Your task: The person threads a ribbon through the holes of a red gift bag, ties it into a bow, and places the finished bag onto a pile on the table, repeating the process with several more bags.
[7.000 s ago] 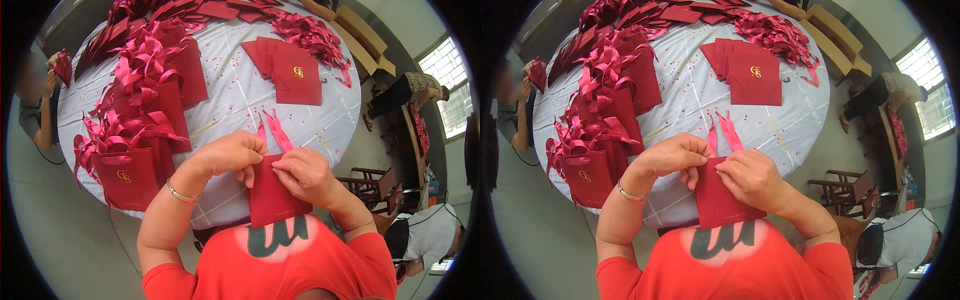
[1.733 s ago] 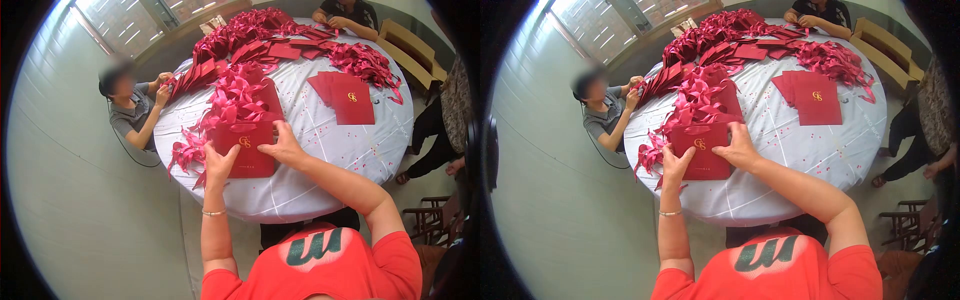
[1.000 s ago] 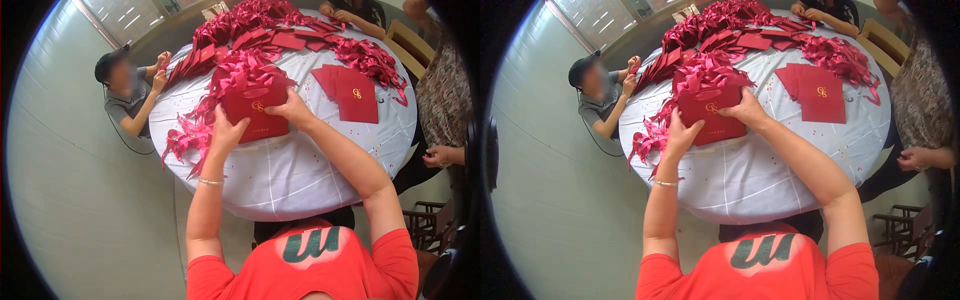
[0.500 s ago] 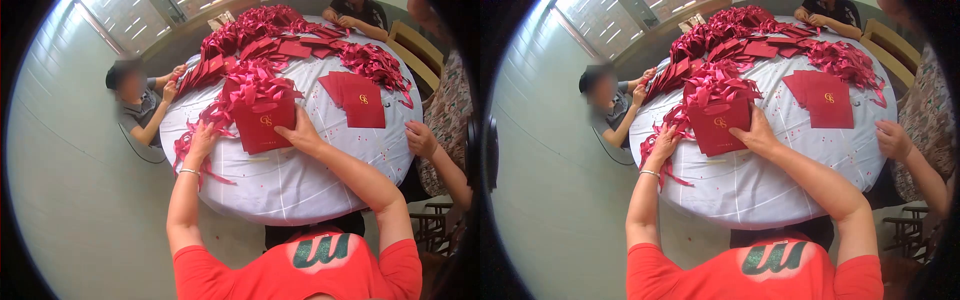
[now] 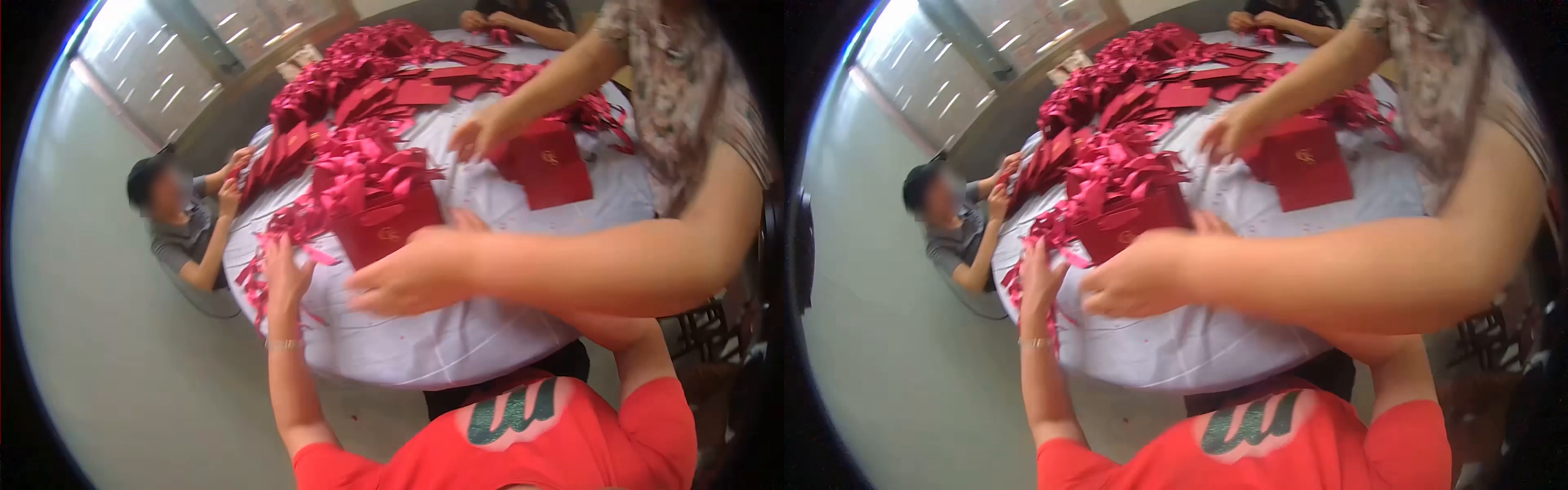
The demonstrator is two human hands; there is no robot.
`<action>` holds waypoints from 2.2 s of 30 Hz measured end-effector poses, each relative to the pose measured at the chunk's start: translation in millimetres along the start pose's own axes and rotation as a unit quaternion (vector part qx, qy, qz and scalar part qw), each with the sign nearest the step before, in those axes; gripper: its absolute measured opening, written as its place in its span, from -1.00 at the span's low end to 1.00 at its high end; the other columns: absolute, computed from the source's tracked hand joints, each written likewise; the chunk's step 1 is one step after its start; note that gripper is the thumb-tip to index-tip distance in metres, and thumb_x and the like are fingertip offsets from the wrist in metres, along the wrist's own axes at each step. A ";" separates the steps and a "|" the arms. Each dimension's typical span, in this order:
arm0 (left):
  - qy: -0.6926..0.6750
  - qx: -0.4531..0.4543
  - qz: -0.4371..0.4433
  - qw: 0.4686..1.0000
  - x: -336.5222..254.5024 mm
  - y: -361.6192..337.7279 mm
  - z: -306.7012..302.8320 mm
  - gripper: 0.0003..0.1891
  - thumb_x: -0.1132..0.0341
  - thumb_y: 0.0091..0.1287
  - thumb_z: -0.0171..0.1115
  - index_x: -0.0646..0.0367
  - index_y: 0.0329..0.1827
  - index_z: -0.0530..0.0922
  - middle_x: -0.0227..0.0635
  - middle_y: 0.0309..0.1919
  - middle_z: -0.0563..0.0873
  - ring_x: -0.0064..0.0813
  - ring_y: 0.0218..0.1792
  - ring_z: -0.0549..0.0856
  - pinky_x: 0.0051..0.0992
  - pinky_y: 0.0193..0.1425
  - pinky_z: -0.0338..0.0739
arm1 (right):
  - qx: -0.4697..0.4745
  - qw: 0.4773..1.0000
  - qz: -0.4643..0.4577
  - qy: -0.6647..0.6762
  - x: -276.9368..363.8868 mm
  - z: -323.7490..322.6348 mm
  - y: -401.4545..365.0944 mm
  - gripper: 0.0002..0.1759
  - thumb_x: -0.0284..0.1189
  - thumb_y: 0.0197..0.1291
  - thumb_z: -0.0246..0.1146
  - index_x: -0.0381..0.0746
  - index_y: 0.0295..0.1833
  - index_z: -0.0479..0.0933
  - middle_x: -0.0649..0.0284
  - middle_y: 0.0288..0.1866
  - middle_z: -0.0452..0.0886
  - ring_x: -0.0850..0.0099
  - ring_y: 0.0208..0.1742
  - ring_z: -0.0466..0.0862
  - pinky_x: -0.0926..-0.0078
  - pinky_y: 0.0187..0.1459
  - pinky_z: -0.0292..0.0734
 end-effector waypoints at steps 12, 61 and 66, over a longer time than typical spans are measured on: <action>-0.191 0.048 -0.018 0.980 -103.6 -165.8 -21.7 -0.60 0.30 0.25 0.32 0.34 0.10 0.58 0.13 -0.16 0.73 0.06 -0.13 0.73 -0.17 -0.04 0.60 | 0.239 0.494 -0.466 -0.694 89.6 36.3 -220.1 -0.39 -0.13 0.47 0.03 -0.23 0.47 0.23 0.22 0.47 0.32 0.34 0.32 0.50 0.36 0.32 0.42; -0.653 0.157 0.106 0.733 -302.8 -115.5 32.8 -0.09 0.25 0.07 0.59 0.46 0.36 0.19 0.02 0.12 0.59 -0.24 0.13 0.63 -0.36 0.24 0.51 | 0.199 -0.072 -0.812 -0.544 162.1 -73.5 -198.5 -0.86 -0.51 0.37 0.23 -0.29 -0.09 0.41 0.41 -0.28 0.50 0.69 -0.29 0.45 0.70 -0.25 0.40; -0.597 0.160 0.099 0.780 -292.5 -102.8 11.6 -0.04 0.22 0.02 0.61 0.48 0.36 0.18 0.08 0.14 0.58 -0.19 0.14 0.62 -0.34 0.26 0.49 | 0.215 -0.159 -0.761 -0.591 139.6 -76.7 -182.1 -0.83 -0.56 0.34 0.27 -0.30 -0.03 0.44 0.43 -0.22 0.54 0.70 -0.20 0.51 0.70 -0.16 0.47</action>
Point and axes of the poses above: each hand's wrist, its own y-axis towards the middle knuckle, its own z-axis out of the palm, x = y × z, the point moved 2 cm from there along y, towards the middle knuckle
